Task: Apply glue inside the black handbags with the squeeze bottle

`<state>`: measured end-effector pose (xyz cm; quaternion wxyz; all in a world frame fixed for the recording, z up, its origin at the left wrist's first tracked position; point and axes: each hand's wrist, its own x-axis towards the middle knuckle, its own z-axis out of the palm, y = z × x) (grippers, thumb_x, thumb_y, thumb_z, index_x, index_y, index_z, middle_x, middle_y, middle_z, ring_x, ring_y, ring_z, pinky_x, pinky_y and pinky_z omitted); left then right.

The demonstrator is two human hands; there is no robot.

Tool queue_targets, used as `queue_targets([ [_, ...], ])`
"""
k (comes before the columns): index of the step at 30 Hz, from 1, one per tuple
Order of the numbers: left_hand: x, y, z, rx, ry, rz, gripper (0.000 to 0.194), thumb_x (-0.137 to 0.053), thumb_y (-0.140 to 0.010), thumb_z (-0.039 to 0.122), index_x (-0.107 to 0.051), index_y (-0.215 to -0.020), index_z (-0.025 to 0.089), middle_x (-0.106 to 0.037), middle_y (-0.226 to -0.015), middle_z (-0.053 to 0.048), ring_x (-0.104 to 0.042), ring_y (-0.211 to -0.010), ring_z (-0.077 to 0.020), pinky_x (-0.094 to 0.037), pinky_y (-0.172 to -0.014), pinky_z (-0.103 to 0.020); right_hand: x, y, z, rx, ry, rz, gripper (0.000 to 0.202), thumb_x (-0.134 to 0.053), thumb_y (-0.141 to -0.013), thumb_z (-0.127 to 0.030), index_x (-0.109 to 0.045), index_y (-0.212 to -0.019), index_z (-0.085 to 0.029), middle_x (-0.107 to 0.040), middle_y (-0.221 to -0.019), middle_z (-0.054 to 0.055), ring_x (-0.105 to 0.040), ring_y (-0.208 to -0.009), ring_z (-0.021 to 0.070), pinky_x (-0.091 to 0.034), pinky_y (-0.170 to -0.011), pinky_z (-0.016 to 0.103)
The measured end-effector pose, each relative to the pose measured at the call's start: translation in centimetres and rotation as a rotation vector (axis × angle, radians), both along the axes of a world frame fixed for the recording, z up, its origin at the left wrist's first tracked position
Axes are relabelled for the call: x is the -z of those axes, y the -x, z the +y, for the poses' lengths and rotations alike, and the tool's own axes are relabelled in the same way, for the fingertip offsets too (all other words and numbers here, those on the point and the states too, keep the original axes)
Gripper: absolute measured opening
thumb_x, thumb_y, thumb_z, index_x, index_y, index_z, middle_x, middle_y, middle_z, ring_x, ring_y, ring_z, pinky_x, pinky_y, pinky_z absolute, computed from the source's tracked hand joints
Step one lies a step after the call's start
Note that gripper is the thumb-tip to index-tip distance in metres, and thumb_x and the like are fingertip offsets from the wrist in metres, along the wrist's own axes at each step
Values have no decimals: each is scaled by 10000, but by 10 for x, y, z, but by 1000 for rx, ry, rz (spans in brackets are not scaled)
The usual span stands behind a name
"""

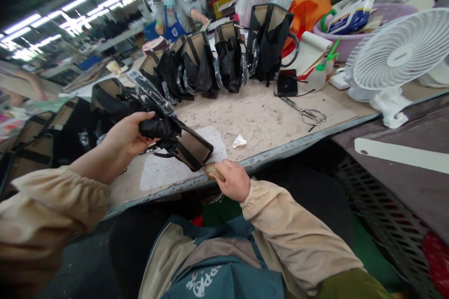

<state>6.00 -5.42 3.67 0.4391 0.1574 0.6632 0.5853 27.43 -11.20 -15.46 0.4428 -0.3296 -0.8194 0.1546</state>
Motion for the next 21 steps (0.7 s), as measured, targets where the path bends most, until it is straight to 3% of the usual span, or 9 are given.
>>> queue_targets([
  [8,3,1,4,95,-40,83,68,-578,-737,97,-549,-710,152,-617,-604,-20,-610,-503,-161,-557,-510,-290,-4,-1,-1,21,-20,-42,174,-465,-941,-312,-561,-900,-173,-516,-740,42,-504,-680,174,-410,-620,281],
  [15,5,1,8,86,-49,92,70,-601,-730,103,-564,-728,162,-628,-623,-18,-618,-524,-153,-569,-538,-279,-2,4,-7,-36,2,-62,180,-464,-944,-325,-561,-919,-176,-525,-754,38,-506,-701,172,-399,-631,280],
  [21,1,-4,9,46,-19,31,113,-602,-737,80,-574,-763,186,-619,-608,-8,-614,-518,-149,-561,-509,-262,-4,1,-3,12,-48,-98,185,-462,-942,-323,-566,-885,-182,-507,-727,36,-493,-685,177,-384,-606,286],
])
